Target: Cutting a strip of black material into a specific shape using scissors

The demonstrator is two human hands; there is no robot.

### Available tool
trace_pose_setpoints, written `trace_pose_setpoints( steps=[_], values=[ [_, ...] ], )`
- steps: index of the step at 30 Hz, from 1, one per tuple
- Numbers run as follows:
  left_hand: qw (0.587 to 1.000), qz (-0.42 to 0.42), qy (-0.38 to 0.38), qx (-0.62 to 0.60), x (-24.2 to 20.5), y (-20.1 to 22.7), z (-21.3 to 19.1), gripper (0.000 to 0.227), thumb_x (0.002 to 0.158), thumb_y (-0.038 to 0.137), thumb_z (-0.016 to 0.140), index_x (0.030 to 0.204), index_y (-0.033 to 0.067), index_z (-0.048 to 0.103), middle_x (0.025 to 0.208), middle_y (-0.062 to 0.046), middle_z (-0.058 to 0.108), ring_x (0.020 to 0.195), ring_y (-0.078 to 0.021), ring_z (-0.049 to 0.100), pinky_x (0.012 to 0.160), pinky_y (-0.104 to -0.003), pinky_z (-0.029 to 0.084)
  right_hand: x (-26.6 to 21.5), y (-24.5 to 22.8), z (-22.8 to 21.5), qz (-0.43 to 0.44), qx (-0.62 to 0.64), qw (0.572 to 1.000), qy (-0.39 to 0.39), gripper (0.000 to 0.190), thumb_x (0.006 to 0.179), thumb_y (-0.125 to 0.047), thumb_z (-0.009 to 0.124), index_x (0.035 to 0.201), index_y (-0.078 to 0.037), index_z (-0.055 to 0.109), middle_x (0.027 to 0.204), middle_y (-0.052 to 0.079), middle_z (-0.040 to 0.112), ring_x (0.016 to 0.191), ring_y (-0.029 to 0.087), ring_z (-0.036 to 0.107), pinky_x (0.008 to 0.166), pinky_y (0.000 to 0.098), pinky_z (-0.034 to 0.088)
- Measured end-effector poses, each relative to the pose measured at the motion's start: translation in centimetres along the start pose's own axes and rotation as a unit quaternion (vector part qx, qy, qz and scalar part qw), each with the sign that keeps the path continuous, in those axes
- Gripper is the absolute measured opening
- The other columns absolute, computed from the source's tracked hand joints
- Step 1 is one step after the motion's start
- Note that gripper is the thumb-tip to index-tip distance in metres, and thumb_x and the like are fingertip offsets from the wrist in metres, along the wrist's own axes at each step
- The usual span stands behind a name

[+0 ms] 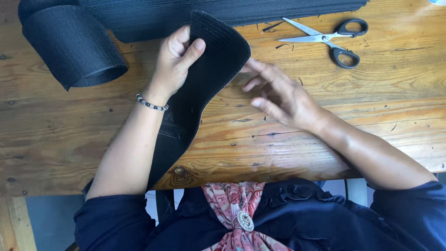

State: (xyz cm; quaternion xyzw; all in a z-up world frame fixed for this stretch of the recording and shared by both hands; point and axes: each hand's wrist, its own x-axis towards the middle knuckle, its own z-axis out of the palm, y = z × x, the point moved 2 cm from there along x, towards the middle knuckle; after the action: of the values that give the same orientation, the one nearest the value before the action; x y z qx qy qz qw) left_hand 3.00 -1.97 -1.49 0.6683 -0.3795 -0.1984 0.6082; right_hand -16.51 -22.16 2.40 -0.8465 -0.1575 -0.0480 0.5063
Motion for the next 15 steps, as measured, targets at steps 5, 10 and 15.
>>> trace_pose_setpoints(
  steps=[5, 10, 15],
  values=[
    [0.997, 0.051, -0.029, 0.058, 0.0, 1.4, 1.2, 0.031, 0.111, 0.032, 0.055, 0.117, 0.0020, 0.063, 0.110, -0.005, 0.068, 0.103, -0.0138, 0.062, 0.091, -0.030, 0.049, 0.8, 0.9, -0.9, 0.064, 0.144, 0.986, 0.063, 0.064, 0.108, -0.042, 0.043, 0.149, 0.007, 0.035, 0.118, 0.018, 0.062, 0.092, 0.022, 0.062, 0.083, 0.0314, 0.053],
    [0.989, 0.047, -0.049, 0.133, 0.0, 1.3, 2.0, 0.028, 0.111, 0.030, 0.055, 0.104, 0.0027, 0.060, 0.094, -0.004, 0.061, 0.090, -0.0153, 0.057, 0.080, -0.032, 0.044, 0.8, 2.9, -0.7, 0.095, 0.153, 0.981, 0.067, 0.029, 0.112, -0.027, 0.044, 0.114, -0.001, 0.055, 0.104, 0.012, 0.063, 0.088, 0.017, 0.066, 0.085, 0.0275, 0.054],
    [0.973, 0.090, -0.006, 0.214, -0.3, -0.4, 2.6, 0.032, 0.108, 0.027, 0.061, 0.123, -0.0023, 0.065, 0.118, -0.015, 0.075, 0.109, -0.0282, 0.073, 0.094, -0.036, 0.055, 0.0, 6.1, -0.1, 0.215, 0.156, 0.953, 0.145, 0.014, 0.106, -0.015, 0.067, 0.109, -0.008, 0.056, 0.088, 0.004, 0.070, 0.070, 0.007, 0.063, 0.057, 0.0188, 0.047]
  ],
)
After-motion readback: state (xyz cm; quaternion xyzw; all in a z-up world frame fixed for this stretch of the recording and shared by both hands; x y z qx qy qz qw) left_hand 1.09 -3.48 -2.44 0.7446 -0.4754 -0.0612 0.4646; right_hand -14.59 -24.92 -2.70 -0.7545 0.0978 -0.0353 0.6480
